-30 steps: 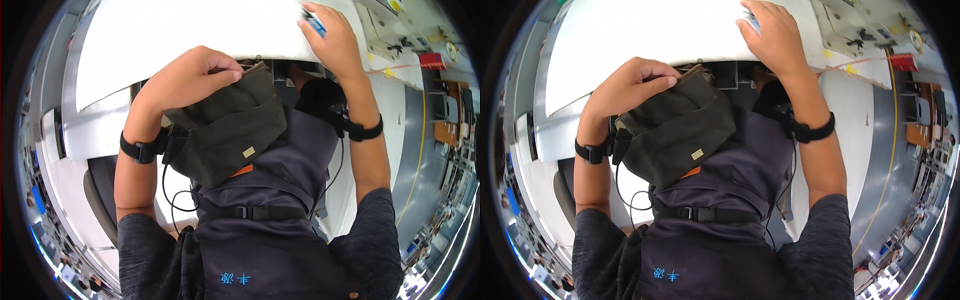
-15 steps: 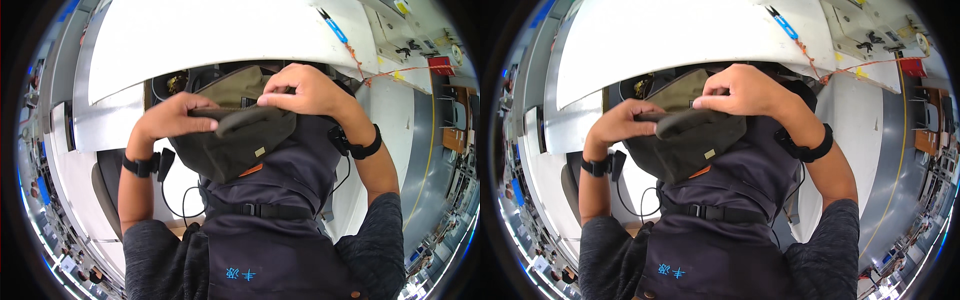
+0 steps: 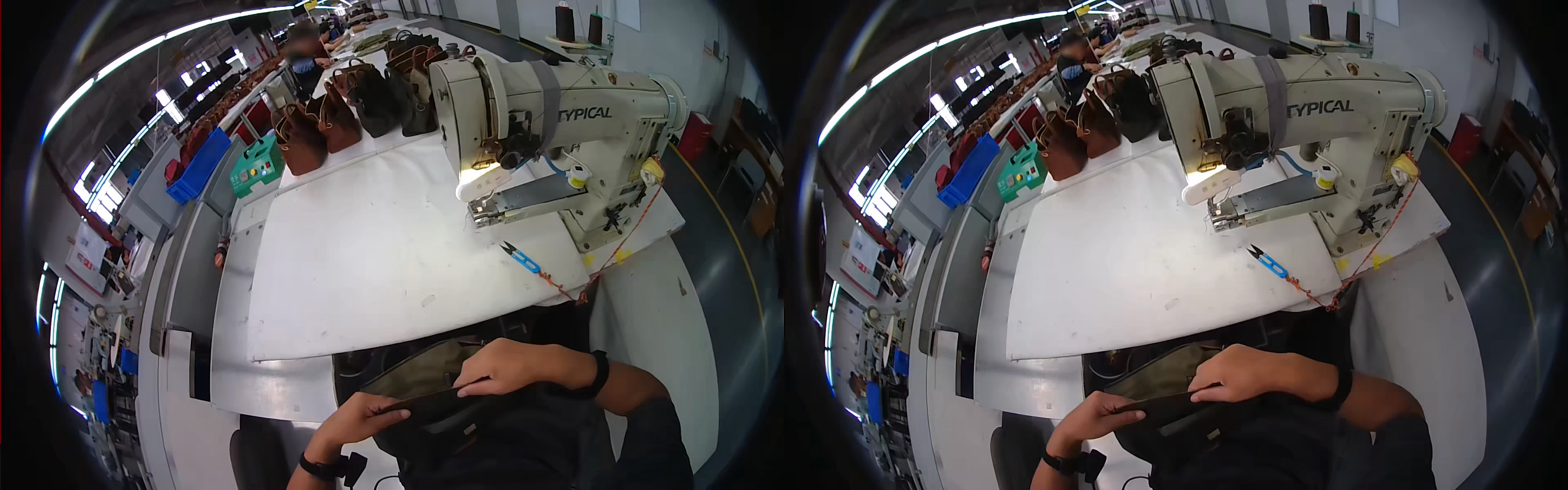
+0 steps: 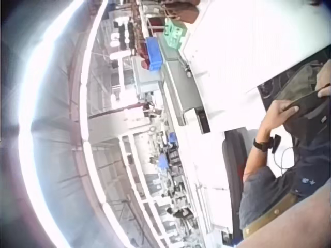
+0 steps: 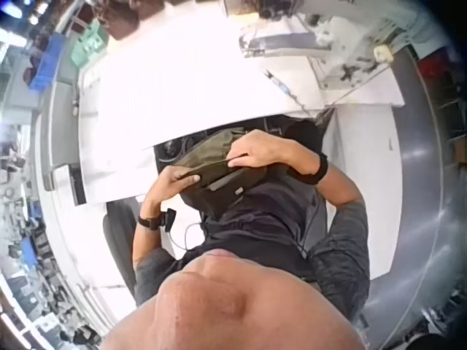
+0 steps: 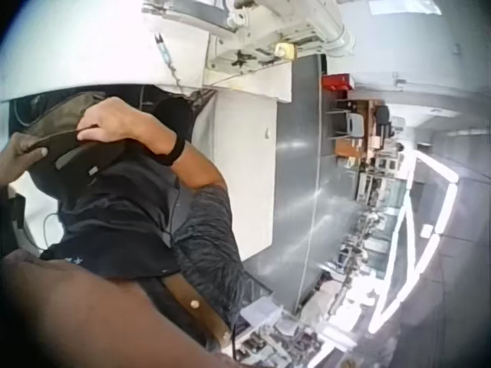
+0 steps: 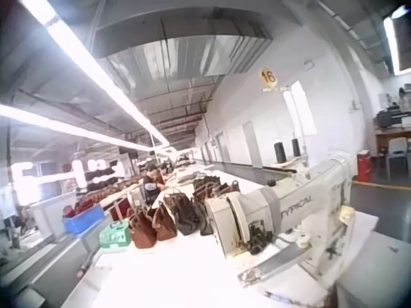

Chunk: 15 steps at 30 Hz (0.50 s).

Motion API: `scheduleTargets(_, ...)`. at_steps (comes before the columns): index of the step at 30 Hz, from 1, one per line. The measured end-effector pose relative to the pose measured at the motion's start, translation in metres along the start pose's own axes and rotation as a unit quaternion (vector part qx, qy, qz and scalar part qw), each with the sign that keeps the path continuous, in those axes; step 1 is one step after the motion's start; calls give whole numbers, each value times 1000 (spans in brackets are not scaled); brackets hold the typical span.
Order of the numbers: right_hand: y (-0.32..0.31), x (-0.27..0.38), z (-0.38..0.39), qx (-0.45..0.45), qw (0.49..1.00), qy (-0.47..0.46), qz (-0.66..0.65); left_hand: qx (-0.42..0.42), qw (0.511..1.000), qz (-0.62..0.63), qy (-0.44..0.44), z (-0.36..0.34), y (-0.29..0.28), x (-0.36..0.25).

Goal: Sewing and inspecting the zipper and seams of a canvas bag using an industrial sewing machine.

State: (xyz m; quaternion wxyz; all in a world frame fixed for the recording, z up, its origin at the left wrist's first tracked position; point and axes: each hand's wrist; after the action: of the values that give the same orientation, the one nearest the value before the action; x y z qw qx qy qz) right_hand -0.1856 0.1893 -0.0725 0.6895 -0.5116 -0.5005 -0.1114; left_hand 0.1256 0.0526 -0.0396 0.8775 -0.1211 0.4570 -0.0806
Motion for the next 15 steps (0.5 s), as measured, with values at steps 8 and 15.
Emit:
scheduleTargets(8,-39,75,-5,-125,983,38,-127,-55,976,-169,128,41,-104,-141)
scheduleTargets(15,-49,50,-55,-460,886,-45,-33,1,938,-343,58,-56,-229,-239)
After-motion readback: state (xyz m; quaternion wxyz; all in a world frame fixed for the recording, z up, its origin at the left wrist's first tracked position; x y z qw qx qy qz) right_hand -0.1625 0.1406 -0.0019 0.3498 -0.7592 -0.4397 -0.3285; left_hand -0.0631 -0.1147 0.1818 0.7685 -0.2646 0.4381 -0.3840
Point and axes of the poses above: each hand's wrist, its own z-axis away from the middle knuckle, its own y-axis out of the palm, x = y × z, and after that the axes turned 12 degrees about x, right-handed
